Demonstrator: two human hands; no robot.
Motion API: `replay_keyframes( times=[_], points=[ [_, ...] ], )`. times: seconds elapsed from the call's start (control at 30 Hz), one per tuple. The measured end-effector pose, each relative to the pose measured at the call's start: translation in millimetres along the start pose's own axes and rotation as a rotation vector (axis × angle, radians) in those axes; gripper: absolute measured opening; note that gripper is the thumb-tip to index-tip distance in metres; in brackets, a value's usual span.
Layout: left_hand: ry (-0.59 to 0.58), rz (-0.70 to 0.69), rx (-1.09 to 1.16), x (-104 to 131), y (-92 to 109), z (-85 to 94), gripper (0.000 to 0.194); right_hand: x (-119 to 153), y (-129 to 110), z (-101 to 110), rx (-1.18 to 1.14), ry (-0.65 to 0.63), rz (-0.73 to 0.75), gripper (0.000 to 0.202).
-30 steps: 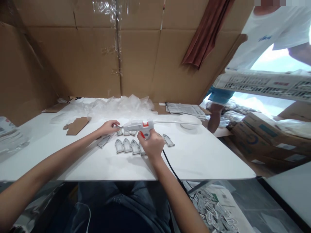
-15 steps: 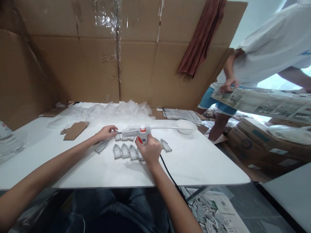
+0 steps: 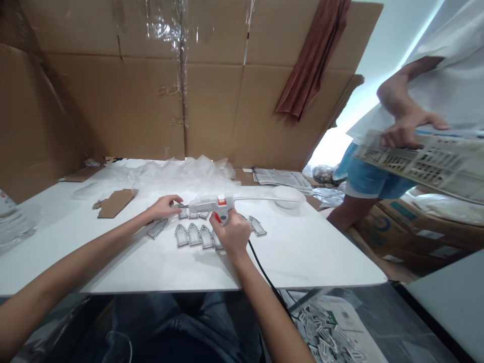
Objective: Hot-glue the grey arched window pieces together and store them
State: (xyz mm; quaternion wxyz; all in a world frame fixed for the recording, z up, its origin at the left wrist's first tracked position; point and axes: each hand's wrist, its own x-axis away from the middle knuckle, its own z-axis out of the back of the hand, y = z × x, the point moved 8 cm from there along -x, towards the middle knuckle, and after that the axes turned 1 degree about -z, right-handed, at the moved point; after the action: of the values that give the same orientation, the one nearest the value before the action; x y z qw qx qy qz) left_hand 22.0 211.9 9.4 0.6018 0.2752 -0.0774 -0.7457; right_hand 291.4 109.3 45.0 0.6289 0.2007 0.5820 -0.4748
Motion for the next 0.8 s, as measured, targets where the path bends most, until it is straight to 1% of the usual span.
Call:
replay_keyframes(
  times=[0.1, 0.2, 0.3, 0.43, 0.5, 0.6, 0.67, 0.8],
  points=[
    [0.009, 0.002, -0.017, 0, 1, -1.1, 0.046, 0, -1, 0, -0.012, 0.003, 0.013, 0.034],
    [0.022, 0.022, -0.028, -3, -2, -4.5, 0.042, 0, 0, -1, -0.007, 0.009, 0.009, 0.034],
    [0.011, 0.037, -0.026, -5, -5, -7.7, 0.039, 0, 0, -2, -0.016, -0.004, 0.001, 0.035],
    [-0.002, 0.046, -0.024, -3, -6, -5.5, 0.040, 0, 1, -4, -0.011, -0.024, -0.019, 0.036],
    [-0.016, 0.037, -0.027, -1, -3, -3.2, 0.043, 0, 3, -5, 0.006, -0.035, -0.038, 0.037],
    [-0.066, 0.006, -0.029, 3, 2, -1.4, 0.053, 0, 4, -6, 0.018, -0.058, -0.051, 0.039],
    [-0.103, -0.012, -0.027, 5, 5, -0.8, 0.059, 0, 3, -6, 0.016, -0.059, -0.048, 0.038],
    [-0.148, -0.038, -0.009, 7, 8, -0.1, 0.066, 0, 3, -5, 0.029, -0.054, -0.055, 0.039]
  ],
)
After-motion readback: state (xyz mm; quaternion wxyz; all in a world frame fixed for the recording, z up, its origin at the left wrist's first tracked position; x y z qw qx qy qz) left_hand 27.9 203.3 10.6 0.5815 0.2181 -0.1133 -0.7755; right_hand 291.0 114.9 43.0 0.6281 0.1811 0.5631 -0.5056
